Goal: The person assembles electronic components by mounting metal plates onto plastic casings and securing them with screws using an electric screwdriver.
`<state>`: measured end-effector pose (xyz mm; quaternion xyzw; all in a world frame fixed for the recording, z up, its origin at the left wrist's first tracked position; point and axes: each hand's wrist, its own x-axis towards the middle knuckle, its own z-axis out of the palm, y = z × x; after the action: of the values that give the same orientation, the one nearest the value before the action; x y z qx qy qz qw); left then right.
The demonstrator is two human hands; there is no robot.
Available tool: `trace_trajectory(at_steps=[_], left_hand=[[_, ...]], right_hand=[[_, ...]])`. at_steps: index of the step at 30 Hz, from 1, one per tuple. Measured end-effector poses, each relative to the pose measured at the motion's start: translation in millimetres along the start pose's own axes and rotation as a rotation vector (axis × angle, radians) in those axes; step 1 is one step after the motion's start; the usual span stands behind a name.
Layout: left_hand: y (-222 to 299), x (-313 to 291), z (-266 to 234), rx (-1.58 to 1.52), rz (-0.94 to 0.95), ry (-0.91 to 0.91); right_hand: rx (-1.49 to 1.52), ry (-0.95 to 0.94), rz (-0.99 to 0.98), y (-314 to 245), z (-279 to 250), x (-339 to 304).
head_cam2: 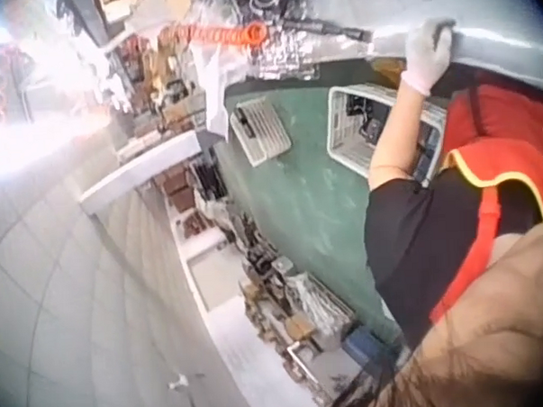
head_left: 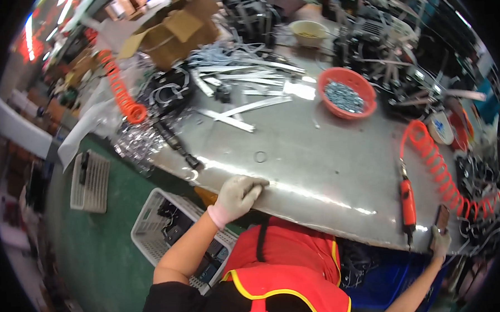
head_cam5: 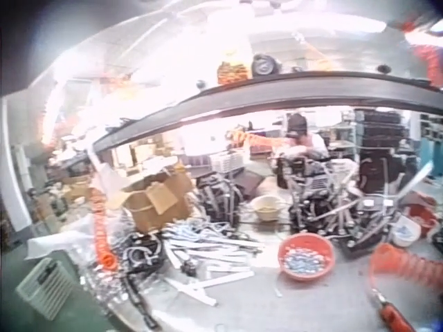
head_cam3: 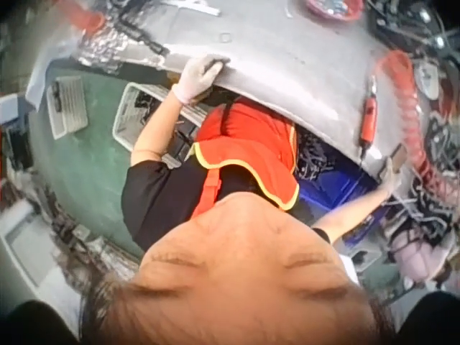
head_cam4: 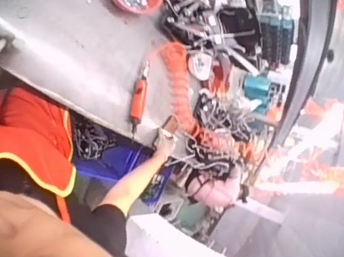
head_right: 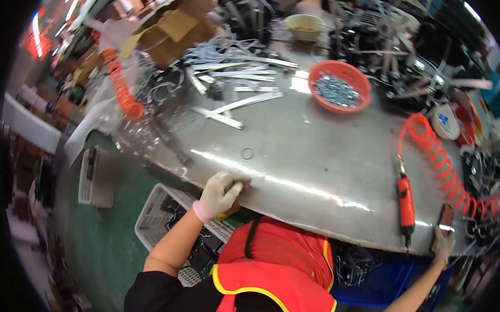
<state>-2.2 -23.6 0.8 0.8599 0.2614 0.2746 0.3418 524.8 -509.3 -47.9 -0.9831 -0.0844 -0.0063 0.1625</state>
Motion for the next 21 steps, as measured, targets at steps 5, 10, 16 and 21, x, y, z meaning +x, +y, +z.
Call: trace_trajectory(at_steps=[5,10,16,21], left_hand=[[-64,36,-67,0.416,-0.026,0.404],[-143,93,-153,1.216,-0.165,0.471],[-178,125,-201,1.253,-0.203,0.325],[-122,111,-253,0.989,0.23,0.596]], right_hand=[[-0.406,-0.022,0.211,-69,-19,-30],[0.233,0.201,-0.303,-88,-9,-43],[0.309,0.087,-0.58,-191,-18,-117],[0.329,-0.147,-0.564,-223,-30,-153]])
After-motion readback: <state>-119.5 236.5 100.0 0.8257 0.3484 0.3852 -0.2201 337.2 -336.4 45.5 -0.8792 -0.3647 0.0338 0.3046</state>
